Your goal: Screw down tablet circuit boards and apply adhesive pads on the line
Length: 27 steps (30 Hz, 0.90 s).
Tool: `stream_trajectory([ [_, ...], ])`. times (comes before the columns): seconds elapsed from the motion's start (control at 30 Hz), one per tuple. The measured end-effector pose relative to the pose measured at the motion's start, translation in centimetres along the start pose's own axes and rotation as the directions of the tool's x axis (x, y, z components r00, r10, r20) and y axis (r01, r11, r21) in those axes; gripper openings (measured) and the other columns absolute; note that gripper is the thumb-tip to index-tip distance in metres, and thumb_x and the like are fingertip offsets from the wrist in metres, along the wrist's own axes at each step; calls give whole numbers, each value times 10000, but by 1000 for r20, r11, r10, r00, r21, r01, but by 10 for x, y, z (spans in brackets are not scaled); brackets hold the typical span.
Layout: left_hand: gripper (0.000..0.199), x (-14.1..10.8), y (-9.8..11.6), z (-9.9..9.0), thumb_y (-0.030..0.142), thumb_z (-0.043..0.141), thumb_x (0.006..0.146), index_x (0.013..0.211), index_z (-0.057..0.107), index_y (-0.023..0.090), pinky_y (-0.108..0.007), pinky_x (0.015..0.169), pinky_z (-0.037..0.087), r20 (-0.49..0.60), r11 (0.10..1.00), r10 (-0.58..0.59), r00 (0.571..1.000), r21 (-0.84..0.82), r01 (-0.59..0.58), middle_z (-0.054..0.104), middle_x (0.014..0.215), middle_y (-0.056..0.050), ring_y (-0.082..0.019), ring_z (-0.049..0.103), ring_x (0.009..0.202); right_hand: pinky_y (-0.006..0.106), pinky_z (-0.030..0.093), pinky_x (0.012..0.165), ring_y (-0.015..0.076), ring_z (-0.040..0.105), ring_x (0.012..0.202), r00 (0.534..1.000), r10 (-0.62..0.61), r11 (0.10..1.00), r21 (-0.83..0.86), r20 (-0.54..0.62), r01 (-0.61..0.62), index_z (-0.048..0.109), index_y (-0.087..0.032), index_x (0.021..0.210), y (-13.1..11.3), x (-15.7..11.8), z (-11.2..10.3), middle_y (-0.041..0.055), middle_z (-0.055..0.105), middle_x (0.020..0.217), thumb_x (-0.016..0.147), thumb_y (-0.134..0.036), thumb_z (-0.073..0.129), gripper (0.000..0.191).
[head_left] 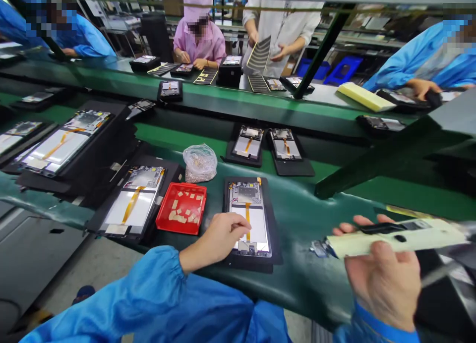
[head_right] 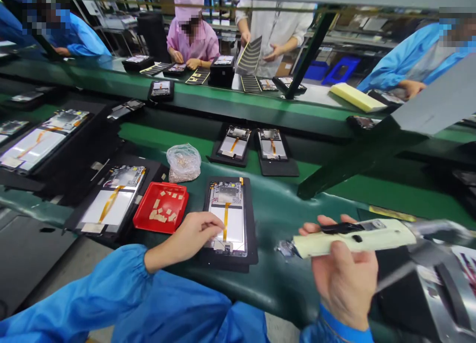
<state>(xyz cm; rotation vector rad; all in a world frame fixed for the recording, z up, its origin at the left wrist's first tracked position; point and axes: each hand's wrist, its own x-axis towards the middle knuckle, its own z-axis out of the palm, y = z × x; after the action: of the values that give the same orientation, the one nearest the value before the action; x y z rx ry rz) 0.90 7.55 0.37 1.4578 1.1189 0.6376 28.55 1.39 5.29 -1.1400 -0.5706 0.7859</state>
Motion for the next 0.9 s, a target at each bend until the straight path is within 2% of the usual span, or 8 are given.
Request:
stream_trajectory([
  [0.07,124,-9,0,8,141,659,859,832,775,175,-266,767,481,28,989,89,996,118,-92,749,861,-41,-169,659,813,393,602,652,184,664,669,976,-146,989,52,159,140,672,-346,1066,4,-11,23,-10,713,950,663,-334,928,477],
  [0.13,128,-15,-1,16,110,672,851,821,775,180,-258,781,468,57,976,136,989,163,-144,736,867,-34,-163,650,821,358,568,580,172,647,616,918,-219,975,106,331,194,648,-326,1009,8,-22,43,-3,715,916,730,-321,894,372],
  [0.27,92,-22,-7,24,99,706,835,842,761,172,-250,728,451,63,965,147,987,209,-157,700,859,-30,-155,619,786,372,584,574,178,689,597,823,-168,985,130,543,115,609,-309,1111,20,-40,71,39,744,964,859,-313,798,316],
  [0.4,67,-27,-13,25,122,724,834,846,751,181,-254,722,453,56,962,164,985,211,-172,693,852,-27,-157,615,773,319,547,494,120,610,453,810,-170,980,179,562,82,621,-273,1127,32,-48,84,40,763,935,870,-368,787,320],
  [0.53,62,-29,-16,24,124,721,838,829,748,179,-258,729,453,34,959,203,978,193,-206,689,849,-32,-160,617,781,295,526,442,116,589,398,810,-141,982,187,569,40,655,-244,1059,39,-52,90,36,774,870,824,-517,798,386],
  [0.67,49,-29,-19,23,139,731,833,804,736,177,-262,721,451,33,958,206,978,198,-209,680,827,-31,-164,609,771,289,520,424,114,577,375,835,-128,985,165,535,46,653,-251,1000,38,-56,94,14,766,817,810,-594,775,410],
  [0.77,51,-28,-20,22,146,727,835,796,726,178,-263,719,452,46,960,201,978,188,-206,680,821,-29,-163,609,760,285,512,410,108,561,355,842,-132,987,149,523,62,646,-250,979,36,-58,97,7,757,797,801,-618,770,428],
  [0.9,107,-31,-17,23,96,644,855,812,710,168,-269,755,471,51,957,212,976,192,-218,687,848,-46,-175,631,805,290,520,433,111,583,395,815,-144,984,170,561,56,655,-266,1006,39,-59,95,6,758,833,826,-580,768,380],
])
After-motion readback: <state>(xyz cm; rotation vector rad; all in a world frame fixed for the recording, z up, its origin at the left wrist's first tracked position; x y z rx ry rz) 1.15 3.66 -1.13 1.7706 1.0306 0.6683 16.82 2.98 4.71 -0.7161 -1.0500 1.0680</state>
